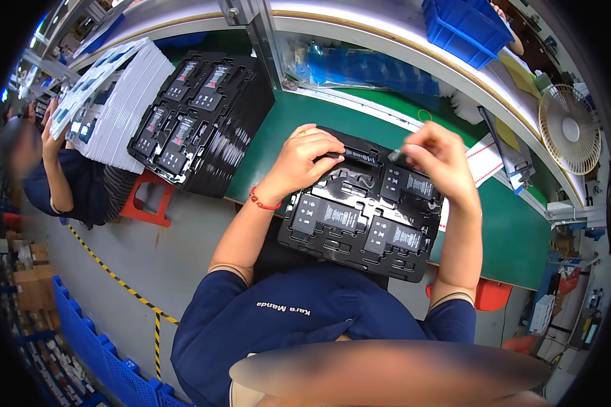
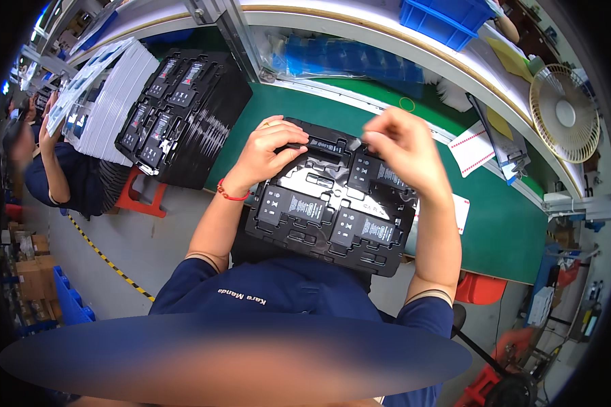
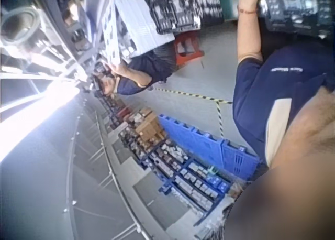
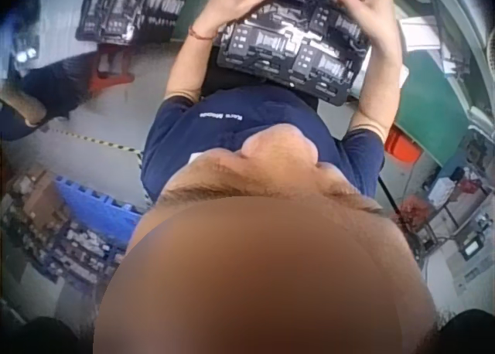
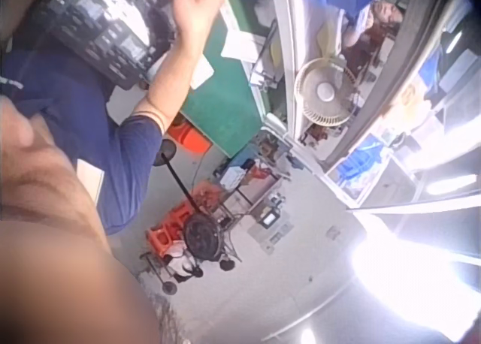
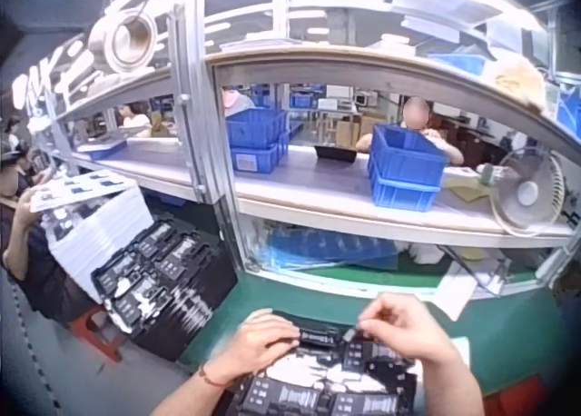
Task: The recorder is assembling electronic units by placing modules into a tray and applying adhesive labels.
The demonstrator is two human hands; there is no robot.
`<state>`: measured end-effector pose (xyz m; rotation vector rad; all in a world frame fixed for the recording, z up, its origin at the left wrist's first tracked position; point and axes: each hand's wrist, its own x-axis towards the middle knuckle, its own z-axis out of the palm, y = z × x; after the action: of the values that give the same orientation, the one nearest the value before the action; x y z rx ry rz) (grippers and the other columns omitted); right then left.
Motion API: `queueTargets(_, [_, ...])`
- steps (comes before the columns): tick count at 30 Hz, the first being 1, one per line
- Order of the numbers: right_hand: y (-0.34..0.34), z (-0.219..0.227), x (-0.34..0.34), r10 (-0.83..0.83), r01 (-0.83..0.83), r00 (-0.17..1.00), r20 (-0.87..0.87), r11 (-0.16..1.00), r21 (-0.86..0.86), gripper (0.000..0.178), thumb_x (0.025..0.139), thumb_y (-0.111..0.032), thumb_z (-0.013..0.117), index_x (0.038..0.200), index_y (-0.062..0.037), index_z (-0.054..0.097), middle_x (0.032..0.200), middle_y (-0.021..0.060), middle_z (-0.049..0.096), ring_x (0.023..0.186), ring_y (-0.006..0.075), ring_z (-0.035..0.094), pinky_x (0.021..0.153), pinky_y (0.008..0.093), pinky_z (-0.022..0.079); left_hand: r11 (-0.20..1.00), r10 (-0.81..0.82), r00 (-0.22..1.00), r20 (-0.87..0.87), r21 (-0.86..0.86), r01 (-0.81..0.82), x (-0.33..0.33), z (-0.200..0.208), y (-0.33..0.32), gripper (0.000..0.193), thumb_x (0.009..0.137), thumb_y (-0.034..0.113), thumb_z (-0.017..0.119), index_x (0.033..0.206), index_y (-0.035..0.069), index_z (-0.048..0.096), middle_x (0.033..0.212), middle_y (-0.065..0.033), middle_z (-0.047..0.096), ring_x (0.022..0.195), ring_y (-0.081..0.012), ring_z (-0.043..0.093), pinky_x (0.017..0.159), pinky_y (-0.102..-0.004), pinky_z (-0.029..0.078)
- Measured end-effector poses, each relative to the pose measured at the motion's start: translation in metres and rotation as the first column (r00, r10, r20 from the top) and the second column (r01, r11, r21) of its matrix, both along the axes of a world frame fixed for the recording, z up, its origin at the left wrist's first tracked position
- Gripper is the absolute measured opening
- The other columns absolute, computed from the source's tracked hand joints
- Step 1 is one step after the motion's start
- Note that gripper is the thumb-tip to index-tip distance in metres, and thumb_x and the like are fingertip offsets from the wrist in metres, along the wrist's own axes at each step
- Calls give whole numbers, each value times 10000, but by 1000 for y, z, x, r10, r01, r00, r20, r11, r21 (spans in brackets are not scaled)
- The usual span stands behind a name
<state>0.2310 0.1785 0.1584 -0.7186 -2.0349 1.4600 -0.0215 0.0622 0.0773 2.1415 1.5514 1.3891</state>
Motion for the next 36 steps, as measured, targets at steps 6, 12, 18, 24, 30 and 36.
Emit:
queueTargets(6, [-4, -21, -59, 81, -65, 983, 163, 992, -104, 275, 890, 37, 631, 1148, -18, 554, 884, -11, 580, 796, 40, 549, 721, 190, 461, 1000, -26, 1000, 18, 11, 26, 1, -2, 7, 105, 798, 75, 745, 893, 67, 702, 913, -43, 721, 902, -215, 671, 957, -406, 431])
queueTargets(12, [-6, -30, -66, 116, -112, 976, 184, 993, -32, 280, 892, 36, 623, 1155, -21, 547, 891, -13, 550, 808, 42, 525, 746, 194, 453, 1000, -12, 1000, 12, 3, 12, 2, -2, 9, 89, 817, 79, 725, 885, 71, 669, 883, -31, 695, 842, -218, 632, 908, -371, 412])
queueTargets(18, [-9, -33, -68, 119, -124, 983, 143, 992, 25, 298, 871, 21, 614, 1156, -25, 538, 828, 2, 533, 720, 67, 498, 684, 230, 450, 1000, -11, 1000, 12, -10, 12, 3, -2, 10, 77, 826, 79, 717, 879, 75, 661, 871, -25, 679, 833, -209, 618, 910, -365, 397])
queueTargets(24, [-12, -28, -71, 121, -140, 969, 214, 987, 74, 317, 874, 13, 619, 1174, -28, 525, 847, 4, 532, 734, 61, 491, 674, 226, 435, 999, -8, 1000, 8, -35, 8, 3, -1, 9, 73, 832, 81, 715, 884, 80, 663, 879, -23, 678, 835, -205, 613, 915, -360, 385])
queueTargets(30, [-23, -23, -72, -12, -67, 956, 294, 964, 258, 365, 849, 0, 664, 1185, -36, 525, 842, 33, 566, 666, 77, 481, 606, 235, 425, 1000, -12, 999, 39, -1, 12, 4, -2, 11, 53, 843, 125, 694, 882, 101, 667, 848, -17, 653, 828, -219, 587, 911, -381, 371])
queueTargets(36, [-31, -19, -66, -137, 15, 982, 130, 746, 666, 227, 776, -54, 733, 966, -29, 612, 838, 87, 606, 830, 285, 604, 725, 396, 495, 999, -17, 999, 35, -32, 19, 3, 0, 9, 50, 841, 112, 688, 885, 100, 668, 860, -16, 658, 837, -214, 589, 913, -377, 369])
